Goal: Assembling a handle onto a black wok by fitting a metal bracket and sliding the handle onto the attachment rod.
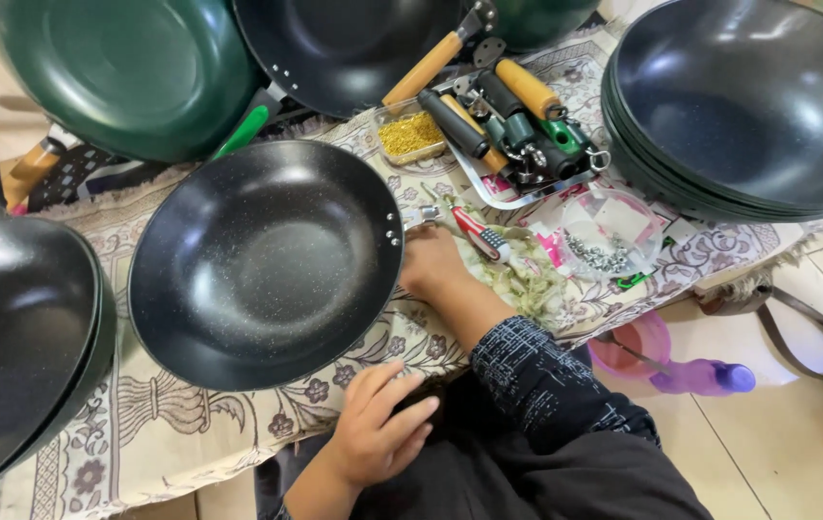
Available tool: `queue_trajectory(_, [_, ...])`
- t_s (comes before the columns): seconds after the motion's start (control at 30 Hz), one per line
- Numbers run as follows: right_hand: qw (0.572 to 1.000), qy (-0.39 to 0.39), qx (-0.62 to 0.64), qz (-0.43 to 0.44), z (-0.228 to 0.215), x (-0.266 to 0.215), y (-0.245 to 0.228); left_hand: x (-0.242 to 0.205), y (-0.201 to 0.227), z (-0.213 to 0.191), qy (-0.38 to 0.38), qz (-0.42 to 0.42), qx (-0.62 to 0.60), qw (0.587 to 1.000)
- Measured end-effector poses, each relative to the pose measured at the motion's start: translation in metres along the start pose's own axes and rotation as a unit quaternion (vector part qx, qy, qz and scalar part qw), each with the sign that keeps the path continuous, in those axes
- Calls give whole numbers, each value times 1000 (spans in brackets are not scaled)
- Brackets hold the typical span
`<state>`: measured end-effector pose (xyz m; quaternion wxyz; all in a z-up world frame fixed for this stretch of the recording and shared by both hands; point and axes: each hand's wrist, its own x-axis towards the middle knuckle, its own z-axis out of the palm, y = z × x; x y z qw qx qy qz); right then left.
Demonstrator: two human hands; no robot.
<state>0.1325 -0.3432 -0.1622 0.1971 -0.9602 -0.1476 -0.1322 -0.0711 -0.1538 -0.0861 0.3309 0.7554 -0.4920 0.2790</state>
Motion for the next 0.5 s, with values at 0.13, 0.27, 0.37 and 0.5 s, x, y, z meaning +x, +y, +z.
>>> queue_trajectory(0.13, [997, -70, -2, 23, 5, -3, 6, 23, -14, 24, -31, -16, -55, 998])
queue_trajectory(0.27, [980, 80, -117, -141, -47, -27, -3, 57, -12, 30, -7, -42, -116, 992])
queue_trajectory(0.37, [944, 200, -89, -249, -98, -44, -8, 86, -1, 31, 13, -15, -172, 985])
queue_trajectory(0.5, [943, 234, -36, -235, -126, -69, 17, 117, 4, 39, 52, 36, -216, 974])
